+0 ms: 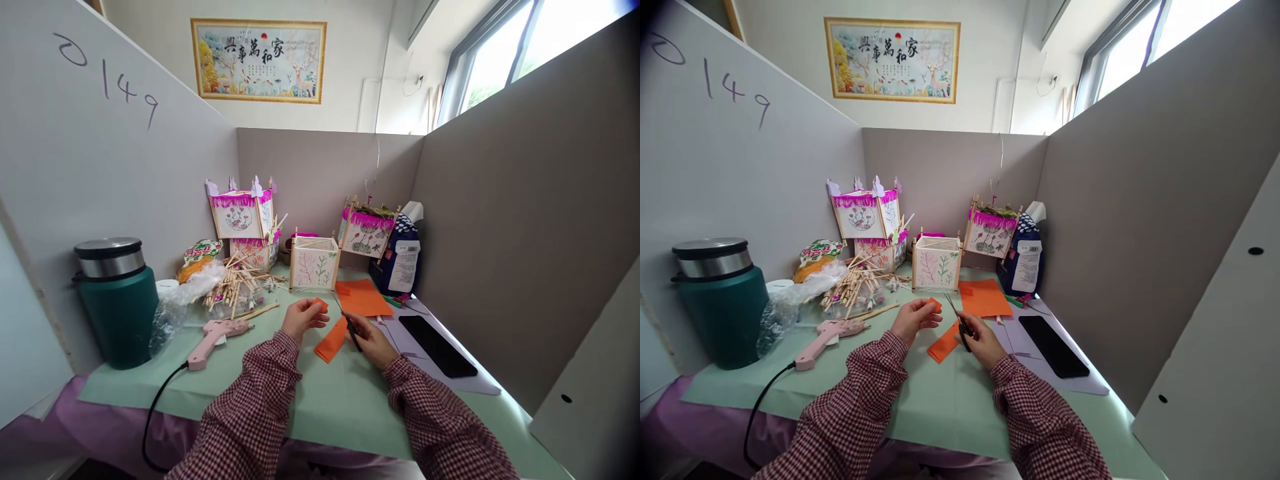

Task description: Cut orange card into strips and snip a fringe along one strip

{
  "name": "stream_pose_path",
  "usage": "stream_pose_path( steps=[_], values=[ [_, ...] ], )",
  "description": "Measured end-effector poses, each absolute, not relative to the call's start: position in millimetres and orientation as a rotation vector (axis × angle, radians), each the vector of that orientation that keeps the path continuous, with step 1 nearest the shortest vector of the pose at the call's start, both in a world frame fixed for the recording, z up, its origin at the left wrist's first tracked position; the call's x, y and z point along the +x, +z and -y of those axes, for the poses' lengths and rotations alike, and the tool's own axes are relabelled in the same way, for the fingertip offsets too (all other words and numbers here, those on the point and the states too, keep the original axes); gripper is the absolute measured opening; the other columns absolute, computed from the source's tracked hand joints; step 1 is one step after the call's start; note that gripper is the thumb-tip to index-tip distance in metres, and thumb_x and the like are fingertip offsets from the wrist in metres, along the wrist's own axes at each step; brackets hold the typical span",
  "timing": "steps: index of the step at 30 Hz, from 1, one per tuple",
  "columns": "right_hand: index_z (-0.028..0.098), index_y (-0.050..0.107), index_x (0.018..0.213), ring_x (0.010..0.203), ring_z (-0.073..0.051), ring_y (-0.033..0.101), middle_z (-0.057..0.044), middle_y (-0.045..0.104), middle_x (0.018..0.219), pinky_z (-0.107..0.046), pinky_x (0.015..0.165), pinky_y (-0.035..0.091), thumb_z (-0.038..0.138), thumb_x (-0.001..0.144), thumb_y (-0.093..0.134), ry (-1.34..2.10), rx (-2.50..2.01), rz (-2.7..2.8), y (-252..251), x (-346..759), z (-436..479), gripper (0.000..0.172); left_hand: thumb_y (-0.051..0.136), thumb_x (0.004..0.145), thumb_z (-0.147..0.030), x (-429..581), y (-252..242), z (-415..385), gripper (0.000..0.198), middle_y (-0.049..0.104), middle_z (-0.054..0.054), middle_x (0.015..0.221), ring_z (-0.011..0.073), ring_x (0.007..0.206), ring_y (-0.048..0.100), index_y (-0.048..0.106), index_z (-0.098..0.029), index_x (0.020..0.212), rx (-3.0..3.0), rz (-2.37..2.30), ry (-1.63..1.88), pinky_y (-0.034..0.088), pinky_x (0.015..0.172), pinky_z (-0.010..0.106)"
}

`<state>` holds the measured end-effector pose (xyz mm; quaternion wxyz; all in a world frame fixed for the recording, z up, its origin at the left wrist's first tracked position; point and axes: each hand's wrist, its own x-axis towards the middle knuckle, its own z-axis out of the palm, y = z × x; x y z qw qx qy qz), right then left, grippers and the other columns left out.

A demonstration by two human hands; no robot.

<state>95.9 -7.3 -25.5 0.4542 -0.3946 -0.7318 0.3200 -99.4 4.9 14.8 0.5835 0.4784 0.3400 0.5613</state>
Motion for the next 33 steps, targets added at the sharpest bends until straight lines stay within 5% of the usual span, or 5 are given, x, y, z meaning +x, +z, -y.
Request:
stream_pose_path(
  steps=[7, 33],
  values=[
    [0.025, 0.055, 0.113, 0.075, -0.015, 0.051, -0.002, 0.053, 0.086, -0.029, 0.069, 0.043, 0.036, 0.069, 0.063, 0.425, -1.003, 2.01, -11, 95, 18, 0.047, 0.071, 0.059, -0.039, -99, 14, -5, 0.035, 0.064, 0.006, 0.068, 0.0141, 0.055, 0.063, 0.062, -0.01, 0.076, 1.14, -0.795, 1.289, 0.05, 0.051, 0.023],
    [0.024, 0.057, 0.111, 0.07, -0.013, 0.048, -0.001, 0.05, 0.078, -0.028, 0.067, 0.042, 0.034, 0.071, 0.063, 0.403, -0.989, 2.009, -13, 94, 17, 0.042, 0.069, 0.061, -0.037, -98, 18, -2, 0.03, 0.063, 0.005, 0.069, 0.0146, 0.06, 0.063, 0.059, -0.011, 0.073, 1.279, -0.812, 1.224, 0.047, 0.049, 0.021]
  ],
)
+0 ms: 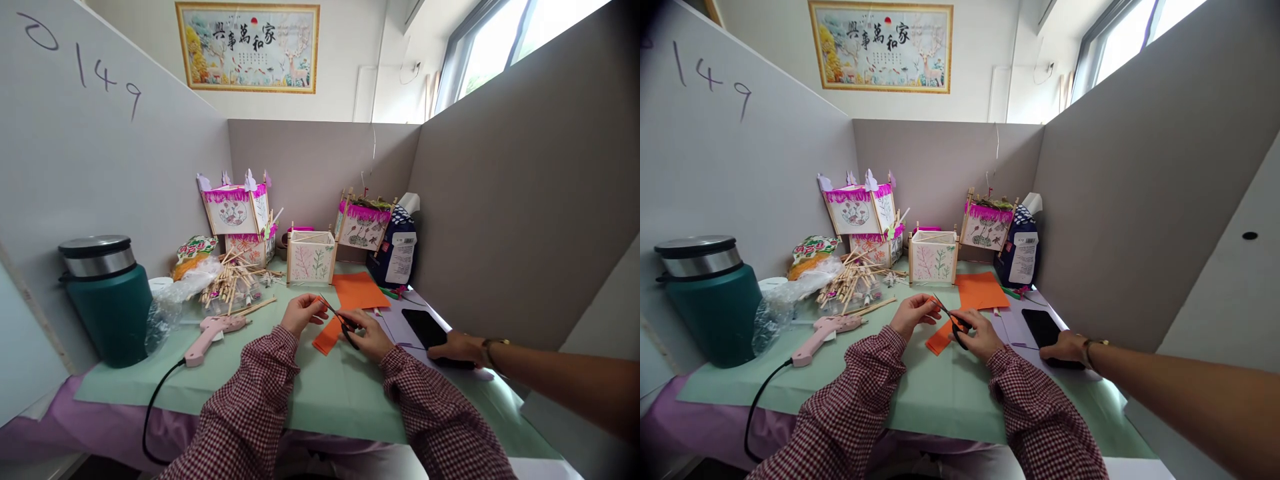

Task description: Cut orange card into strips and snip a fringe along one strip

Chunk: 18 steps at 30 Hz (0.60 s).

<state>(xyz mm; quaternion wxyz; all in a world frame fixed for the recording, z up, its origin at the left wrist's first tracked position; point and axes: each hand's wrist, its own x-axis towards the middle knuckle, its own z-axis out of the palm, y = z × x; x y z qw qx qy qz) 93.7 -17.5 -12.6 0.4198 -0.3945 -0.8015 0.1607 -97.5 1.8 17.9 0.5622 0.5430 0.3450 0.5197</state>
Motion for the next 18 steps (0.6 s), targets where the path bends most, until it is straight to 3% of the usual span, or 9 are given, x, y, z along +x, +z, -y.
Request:
stream_pose_path(
  steps=[18],
  values=[
    [0.022, 0.058, 0.11, 0.067, -0.013, 0.048, -0.002, 0.054, 0.078, -0.026, 0.063, 0.042, 0.034, 0.072, 0.061, 0.383, -0.981, 2.029, -14.2, 94.9, 15.2, 0.04, 0.07, 0.059, -0.037, -98.9, 16.8, -3.3, 0.032, 0.063, 0.005, 0.068, 0.0151, 0.058, 0.062, 0.059, -0.01, 0.073, 1.274, -0.803, 1.238, 0.047, 0.05, 0.024]
  ],
)
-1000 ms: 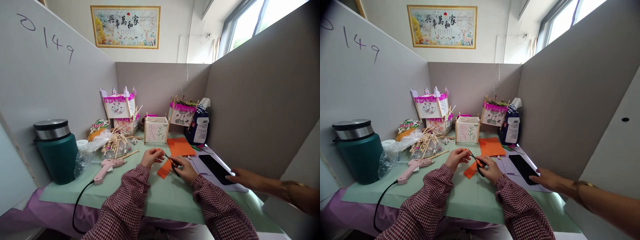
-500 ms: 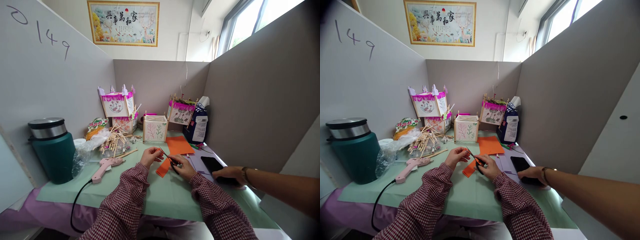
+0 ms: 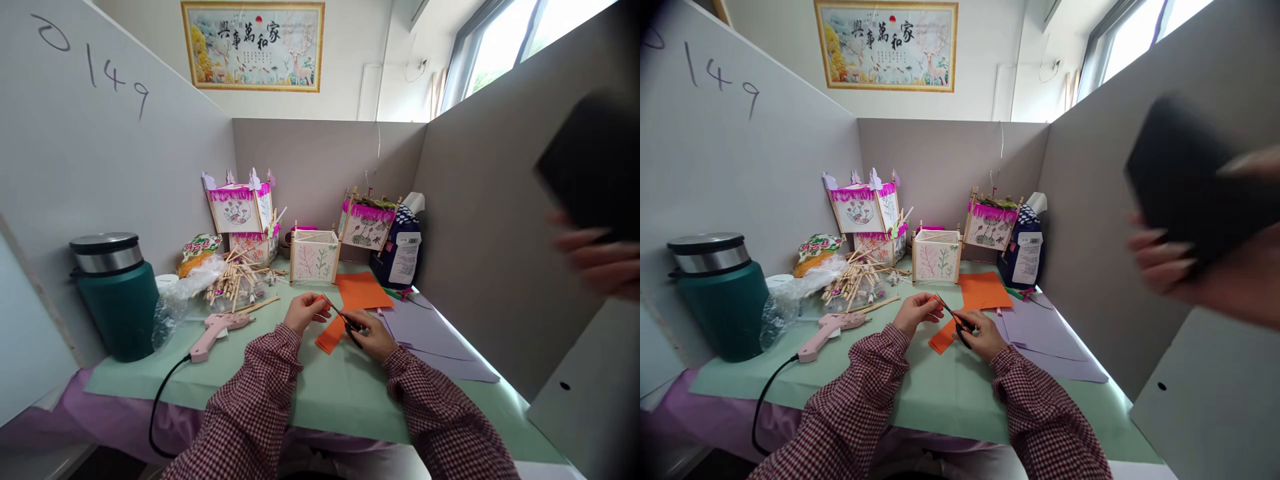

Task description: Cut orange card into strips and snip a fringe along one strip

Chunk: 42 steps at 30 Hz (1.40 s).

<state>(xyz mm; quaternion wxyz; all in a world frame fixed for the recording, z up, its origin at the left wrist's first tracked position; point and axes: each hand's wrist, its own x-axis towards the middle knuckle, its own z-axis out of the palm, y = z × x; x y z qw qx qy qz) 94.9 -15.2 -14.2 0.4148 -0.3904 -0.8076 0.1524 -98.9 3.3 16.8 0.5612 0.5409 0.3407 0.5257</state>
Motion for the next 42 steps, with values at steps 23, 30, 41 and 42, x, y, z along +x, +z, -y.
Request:
stream_pose_path(
  steps=[23, 30, 41, 42],
  values=[
    [0.023, 0.06, 0.109, 0.067, -0.013, 0.049, -0.002, 0.055, 0.074, -0.026, 0.062, 0.042, 0.036, 0.072, 0.061, 0.378, -1.01, 2.017, -15.0, 94.7, 15.3, 0.039, 0.073, 0.057, -0.038, -99.0, 16.7, -3.5, 0.035, 0.063, 0.005, 0.067, 0.0148, 0.057, 0.062, 0.058, -0.01, 0.072, 1.24, -0.796, 1.241, 0.048, 0.052, 0.025],
    [0.022, 0.06, 0.108, 0.067, -0.013, 0.049, -0.001, 0.054, 0.074, -0.026, 0.062, 0.041, 0.034, 0.072, 0.061, 0.378, -1.032, 2.017, -13.8, 94.7, 16.3, 0.038, 0.072, 0.059, -0.036, -99.7, 15.8, -4.8, 0.033, 0.063, 0.006, 0.067, 0.0149, 0.058, 0.062, 0.059, -0.009, 0.073, 1.244, -0.783, 1.246, 0.048, 0.052, 0.024],
    [0.022, 0.061, 0.109, 0.064, -0.013, 0.047, -0.001, 0.053, 0.071, -0.026, 0.06, 0.041, 0.035, 0.073, 0.06, 0.36, -1.014, 2.03, -11.7, 95.5, 17.9, 0.038, 0.072, 0.059, -0.037, -102.4, 15.9, -5.9, 0.033, 0.064, 0.006, 0.065, 0.0158, 0.058, 0.063, 0.059, -0.01, 0.074, 1.246, -0.778, 1.259, 0.048, 0.052, 0.024],
    [0.022, 0.061, 0.109, 0.064, -0.013, 0.047, -0.001, 0.053, 0.071, -0.026, 0.06, 0.041, 0.035, 0.073, 0.06, 0.362, -1.013, 2.031, -11.9, 95.5, 17.7, 0.038, 0.072, 0.059, -0.037, -102.6, 15.9, -6.0, 0.033, 0.064, 0.006, 0.065, 0.0157, 0.057, 0.063, 0.059, -0.01, 0.073, 1.245, -0.778, 1.259, 0.048, 0.052, 0.024]
  ],
)
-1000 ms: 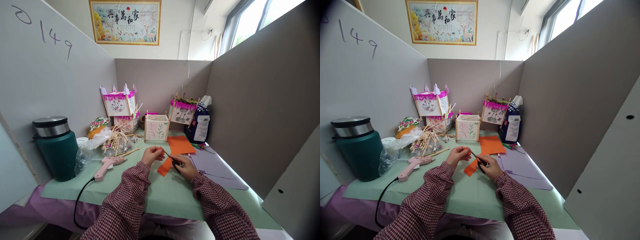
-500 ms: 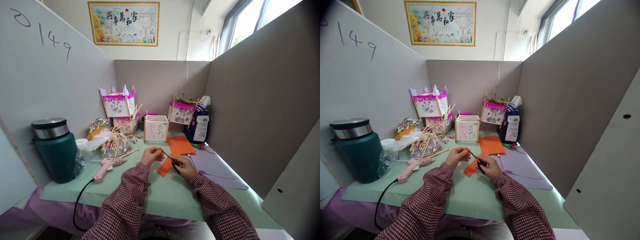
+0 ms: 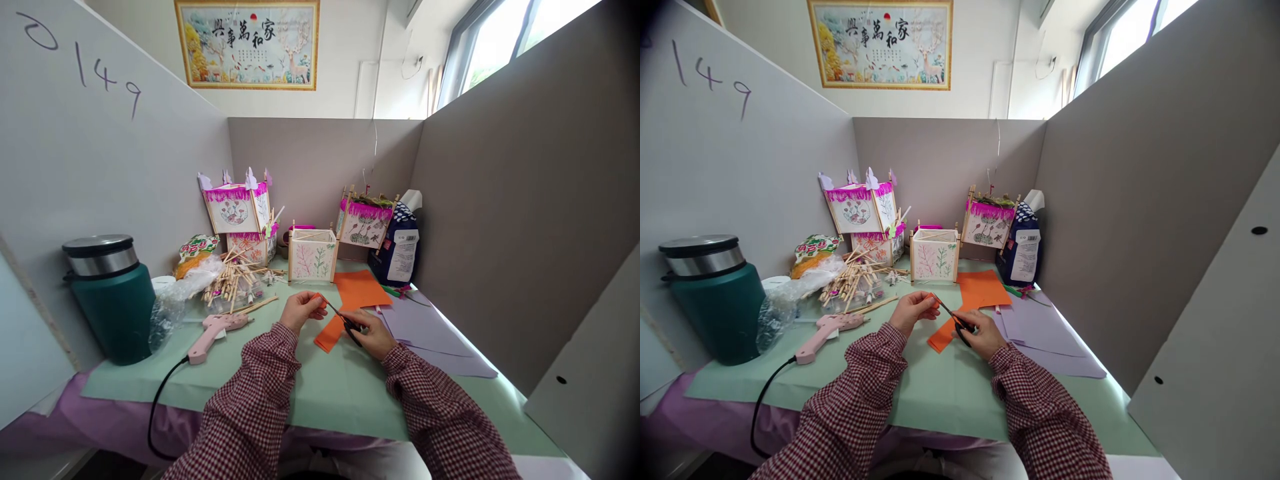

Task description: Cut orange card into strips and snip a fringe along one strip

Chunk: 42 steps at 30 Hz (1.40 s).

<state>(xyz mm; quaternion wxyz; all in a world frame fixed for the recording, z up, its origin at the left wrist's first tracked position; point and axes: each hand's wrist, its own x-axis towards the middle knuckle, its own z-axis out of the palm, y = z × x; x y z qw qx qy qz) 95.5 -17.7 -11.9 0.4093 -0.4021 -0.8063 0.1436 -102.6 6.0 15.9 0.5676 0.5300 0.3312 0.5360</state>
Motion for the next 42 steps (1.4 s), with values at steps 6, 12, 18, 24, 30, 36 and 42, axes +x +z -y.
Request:
stream_pose_path(
  steps=[6, 12, 18, 24, 30, 36, 42],
  values=[
    [0.023, 0.061, 0.109, 0.062, -0.012, 0.045, -0.001, 0.054, 0.071, -0.025, 0.059, 0.041, 0.036, 0.072, 0.06, 0.368, -0.994, 2.03, -15.2, 96.2, 15.4, 0.039, 0.073, 0.057, -0.038, -103.0, 16.5, -5.9, 0.034, 0.063, 0.005, 0.061, 0.0152, 0.055, 0.062, 0.059, -0.01, 0.071, 1.239, -0.795, 1.266, 0.048, 0.052, 0.025],
    [0.023, 0.06, 0.11, 0.062, -0.012, 0.045, -0.001, 0.054, 0.07, -0.025, 0.059, 0.04, 0.035, 0.073, 0.059, 0.366, -0.979, 2.032, -16.9, 97.2, 14.2, 0.039, 0.072, 0.058, -0.036, -103.0, 16.8, -5.3, 0.033, 0.063, 0.005, 0.061, 0.0147, 0.054, 0.062, 0.059, -0.009, 0.072, 1.237, -0.796, 1.257, 0.048, 0.052, 0.025],
    [0.022, 0.061, 0.11, 0.061, -0.012, 0.044, -0.001, 0.054, 0.07, -0.025, 0.059, 0.041, 0.035, 0.073, 0.059, 0.359, -0.979, 2.024, -17.4, 97.7, 13.9, 0.04, 0.073, 0.057, -0.036, -102.4, 17.9, -4.2, 0.034, 0.063, 0.005, 0.06, 0.0148, 0.054, 0.062, 0.059, -0.01, 0.071, 1.229, -0.799, 1.266, 0.048, 0.053, 0.025],
    [0.023, 0.06, 0.111, 0.062, -0.012, 0.044, -0.001, 0.052, 0.069, -0.026, 0.06, 0.041, 0.034, 0.073, 0.059, 0.374, -0.981, 2.022, -19.2, 98.9, 12.6, 0.04, 0.073, 0.057, -0.036, -102.4, 18.5, -3.8, 0.033, 0.063, 0.005, 0.06, 0.0151, 0.055, 0.062, 0.058, -0.01, 0.071, 1.224, -0.792, 1.255, 0.049, 0.053, 0.025],
    [0.023, 0.06, 0.11, 0.062, -0.012, 0.044, -0.001, 0.051, 0.068, -0.026, 0.06, 0.041, 0.034, 0.073, 0.059, 0.358, -0.975, 2.016, -18.3, 98.6, 13.1, 0.039, 0.072, 0.059, -0.038, -102.9, 15.8, -6.3, 0.035, 0.063, 0.004, 0.062, 0.0153, 0.055, 0.063, 0.056, -0.011, 0.074, 1.202, -0.772, 1.274, 0.049, 0.053, 0.026],
    [0.023, 0.061, 0.109, 0.061, -0.012, 0.043, 0.0, 0.049, 0.066, -0.025, 0.059, 0.039, 0.032, 0.073, 0.059, 0.349, -0.991, 2.023, -18.0, 98.5, 12.7, 0.037, 0.072, 0.06, -0.037, -103.3, 13.0, -8.3, 0.035, 0.062, 0.003, 0.061, 0.0165, 0.056, 0.063, 0.053, -0.012, 0.077, 1.204, -0.748, 1.299, 0.049, 0.052, 0.026],
    [0.024, 0.062, 0.109, 0.06, -0.012, 0.044, 0.0, 0.049, 0.065, -0.025, 0.059, 0.04, 0.033, 0.073, 0.059, 0.342, -0.997, 2.012, -20.0, 99.5, 11.1, 0.037, 0.072, 0.061, -0.037, -103.1, 13.3, -7.7, 0.034, 0.062, 0.003, 0.063, 0.0165, 0.056, 0.064, 0.054, -0.012, 0.076, 1.205, -0.748, 1.299, 0.05, 0.052, 0.026]
  ],
)
